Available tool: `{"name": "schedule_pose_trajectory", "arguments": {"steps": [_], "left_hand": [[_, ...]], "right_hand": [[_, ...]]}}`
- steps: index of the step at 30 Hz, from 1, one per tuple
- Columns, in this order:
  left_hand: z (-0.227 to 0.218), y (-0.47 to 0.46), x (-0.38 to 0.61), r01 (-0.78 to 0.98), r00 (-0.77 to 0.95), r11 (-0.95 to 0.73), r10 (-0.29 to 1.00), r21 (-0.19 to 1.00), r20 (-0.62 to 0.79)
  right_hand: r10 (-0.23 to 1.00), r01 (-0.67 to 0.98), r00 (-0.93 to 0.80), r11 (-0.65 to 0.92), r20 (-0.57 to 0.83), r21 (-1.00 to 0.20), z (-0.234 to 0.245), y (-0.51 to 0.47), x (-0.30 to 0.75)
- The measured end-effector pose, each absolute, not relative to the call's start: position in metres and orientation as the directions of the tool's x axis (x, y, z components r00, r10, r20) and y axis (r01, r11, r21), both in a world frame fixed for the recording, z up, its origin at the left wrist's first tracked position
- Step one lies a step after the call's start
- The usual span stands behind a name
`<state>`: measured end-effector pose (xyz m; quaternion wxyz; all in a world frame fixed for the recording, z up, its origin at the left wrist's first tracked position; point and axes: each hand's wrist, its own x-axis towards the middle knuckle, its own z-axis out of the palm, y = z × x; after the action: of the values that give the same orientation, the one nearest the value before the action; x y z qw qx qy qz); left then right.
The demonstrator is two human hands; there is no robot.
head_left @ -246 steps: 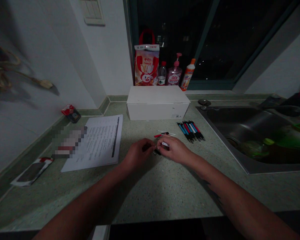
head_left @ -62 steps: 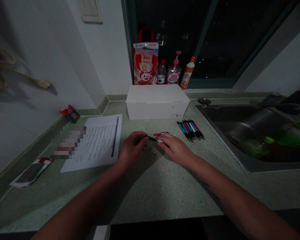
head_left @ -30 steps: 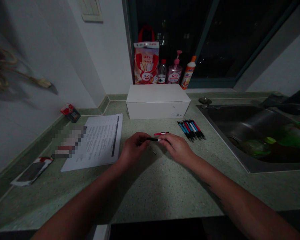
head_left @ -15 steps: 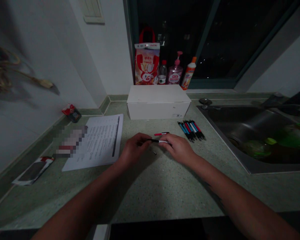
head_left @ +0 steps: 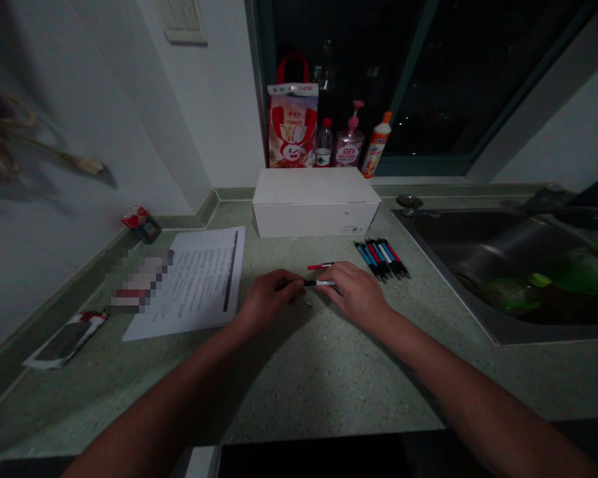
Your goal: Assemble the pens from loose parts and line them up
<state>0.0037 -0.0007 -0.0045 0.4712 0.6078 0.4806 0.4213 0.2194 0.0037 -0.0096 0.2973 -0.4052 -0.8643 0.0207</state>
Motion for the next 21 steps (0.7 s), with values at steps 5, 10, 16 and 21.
{"name": "schedule_pose_trajectory", "arguments": {"steps": [5, 10, 16, 21], "left_hand": [[-0.0036, 0.0002, 0.0035, 0.238, 0.205, -0.096, 0.978, 0.967, 0.047], [-0.0082, 0.0004, 0.0032, 0.189, 0.152, -0.106, 0.985, 0.976, 0.077], [-0.0068, -0.0032, 0.0043, 0.151, 0.151, -0.201, 0.972, 0.968, 0.178], [-0.0030, -0.0045, 0.0051, 0.104, 0.157, -0.173, 0.975, 0.979, 0.156]], "right_hand": [[0.706, 0.705, -0.521, 0.673, 0.480, -0.224, -0.0097, 0.0040, 0.2200], [0.707, 0.684, -0.523, 0.681, 0.475, -0.261, -0.0093, 0.0042, 0.2203], [0.734, 0.691, -0.510, 0.660, 0.448, -0.295, -0.0085, 0.0039, 0.2192], [0.744, 0.705, -0.498, 0.647, 0.446, -0.291, -0.0093, 0.0035, 0.2185]]}}
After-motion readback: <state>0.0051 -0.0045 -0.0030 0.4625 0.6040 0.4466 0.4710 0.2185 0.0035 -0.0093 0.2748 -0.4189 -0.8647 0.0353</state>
